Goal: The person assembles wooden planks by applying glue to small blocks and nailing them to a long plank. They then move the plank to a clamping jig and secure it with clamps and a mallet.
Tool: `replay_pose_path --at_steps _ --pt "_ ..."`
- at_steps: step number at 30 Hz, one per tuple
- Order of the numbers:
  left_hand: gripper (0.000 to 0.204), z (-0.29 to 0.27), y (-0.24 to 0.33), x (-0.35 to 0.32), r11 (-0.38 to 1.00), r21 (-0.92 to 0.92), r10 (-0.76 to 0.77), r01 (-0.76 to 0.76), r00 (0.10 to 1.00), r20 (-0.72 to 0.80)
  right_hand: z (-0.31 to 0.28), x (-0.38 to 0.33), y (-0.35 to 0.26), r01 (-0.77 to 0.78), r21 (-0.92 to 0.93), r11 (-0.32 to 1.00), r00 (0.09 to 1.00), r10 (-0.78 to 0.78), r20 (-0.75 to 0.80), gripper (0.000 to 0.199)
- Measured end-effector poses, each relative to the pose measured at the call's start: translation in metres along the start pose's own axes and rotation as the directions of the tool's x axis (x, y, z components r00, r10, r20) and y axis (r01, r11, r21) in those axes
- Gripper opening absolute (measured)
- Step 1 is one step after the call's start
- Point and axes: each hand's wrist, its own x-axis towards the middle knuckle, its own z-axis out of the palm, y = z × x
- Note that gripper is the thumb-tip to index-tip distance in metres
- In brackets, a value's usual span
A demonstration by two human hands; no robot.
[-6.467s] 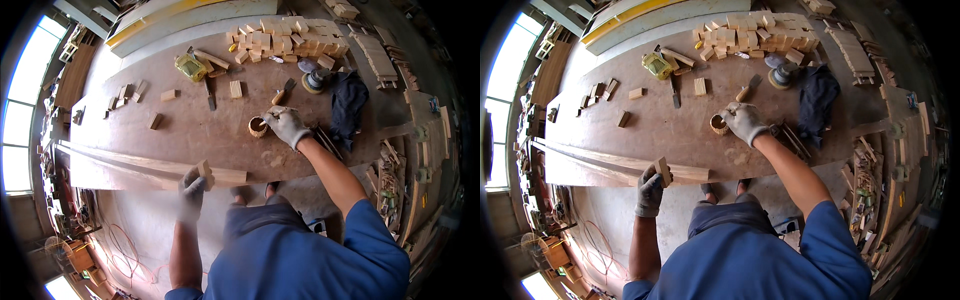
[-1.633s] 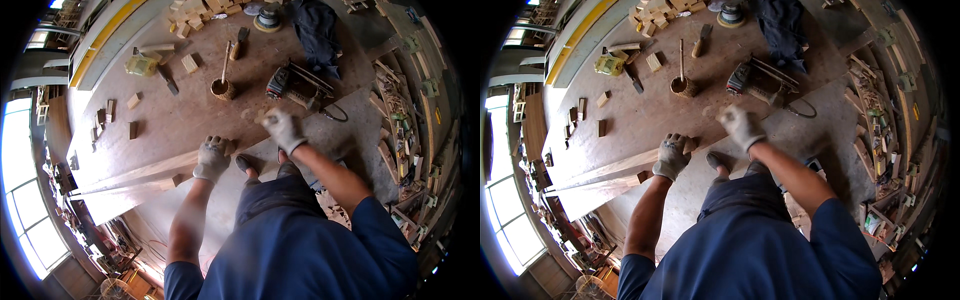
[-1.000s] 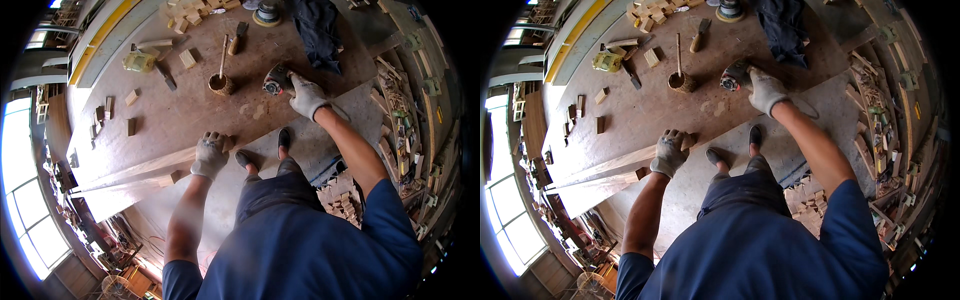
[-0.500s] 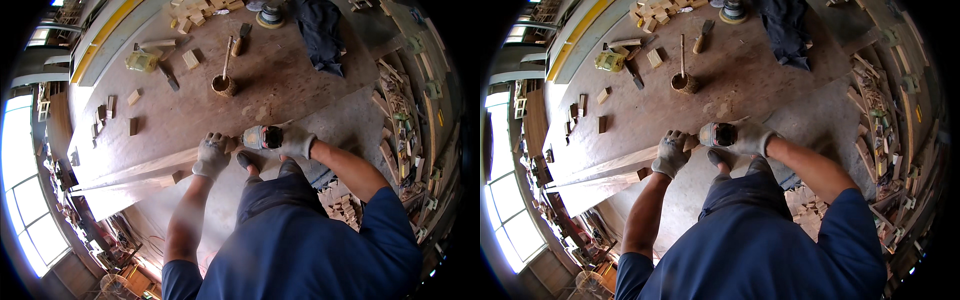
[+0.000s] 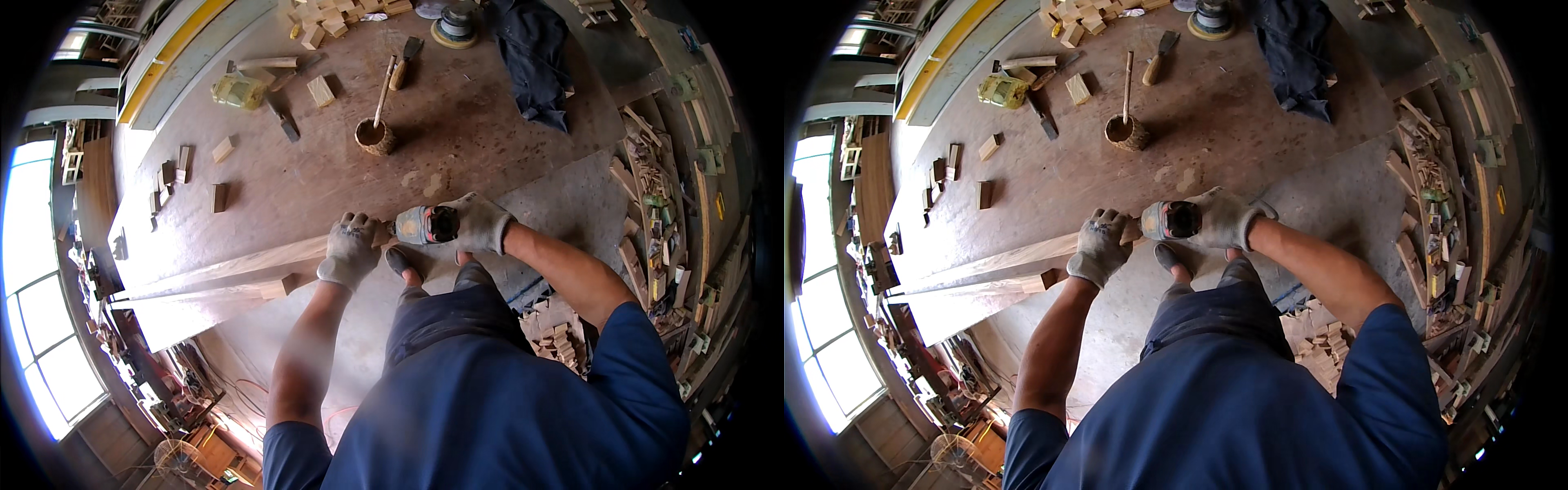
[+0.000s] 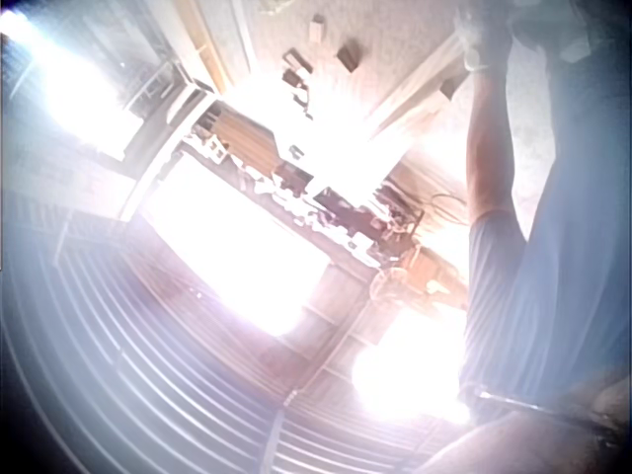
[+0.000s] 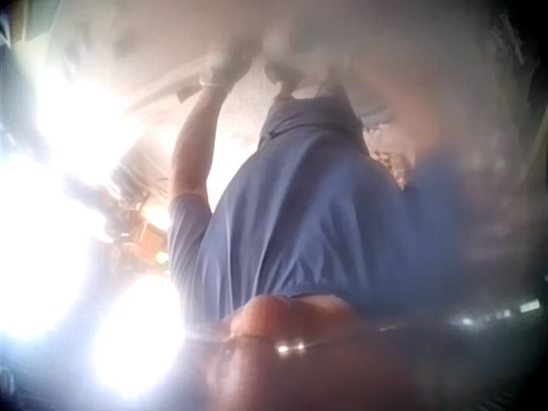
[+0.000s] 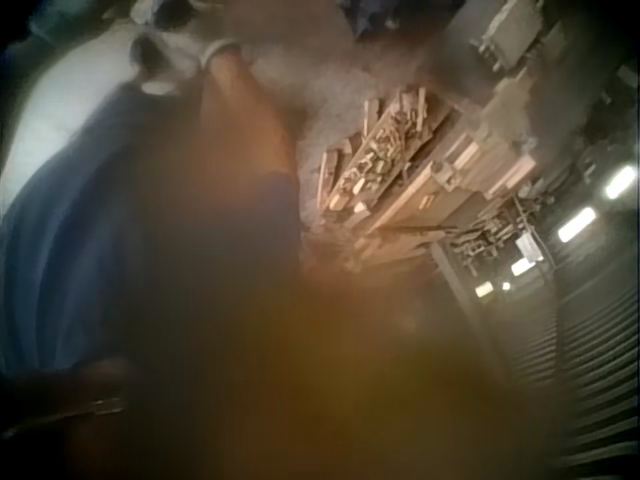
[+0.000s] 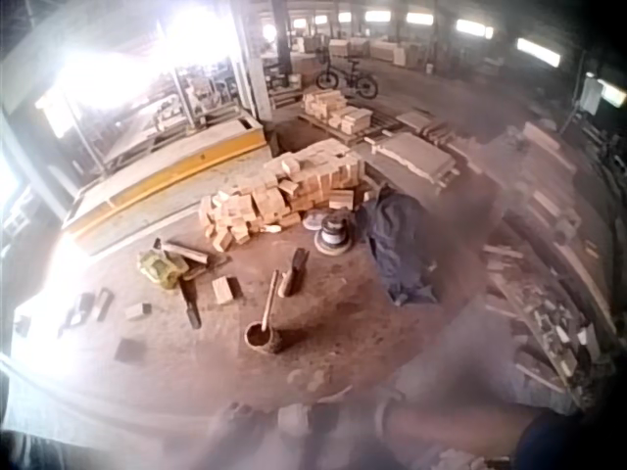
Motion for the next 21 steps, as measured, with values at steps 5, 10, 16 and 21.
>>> replay_pose_path --at_steps 5,10,16,21 --pt "0.044 0.0 0.0 0.001 1.0 0.004 0.009 -0.009 1.0 -0.007 0.009 0.003 0.01 0.013 -0.053 0.999 1.0 -0.013 -0.007 0.046" --pt "0.042 -0.001 0.0 0.002 1.0 0.021 -0.018 0.017 0.999 0.048 0.009 0.002 0.008 0.033 -0.055 0.998 0.999 -0.034 -0.021 0.047" --pt "0.043 -0.001 0.0 0.002 0.999 0.031 -0.025 0.023 0.997 0.068 0.01 0.001 0.009 0.051 -0.052 0.997 0.998 -0.052 -0.032 0.047" --pt "0.043 -0.001 0.0 0.002 0.999 0.042 -0.027 0.024 0.997 0.069 0.014 0.001 0.013 0.074 -0.033 0.997 0.994 -0.077 -0.074 0.047"
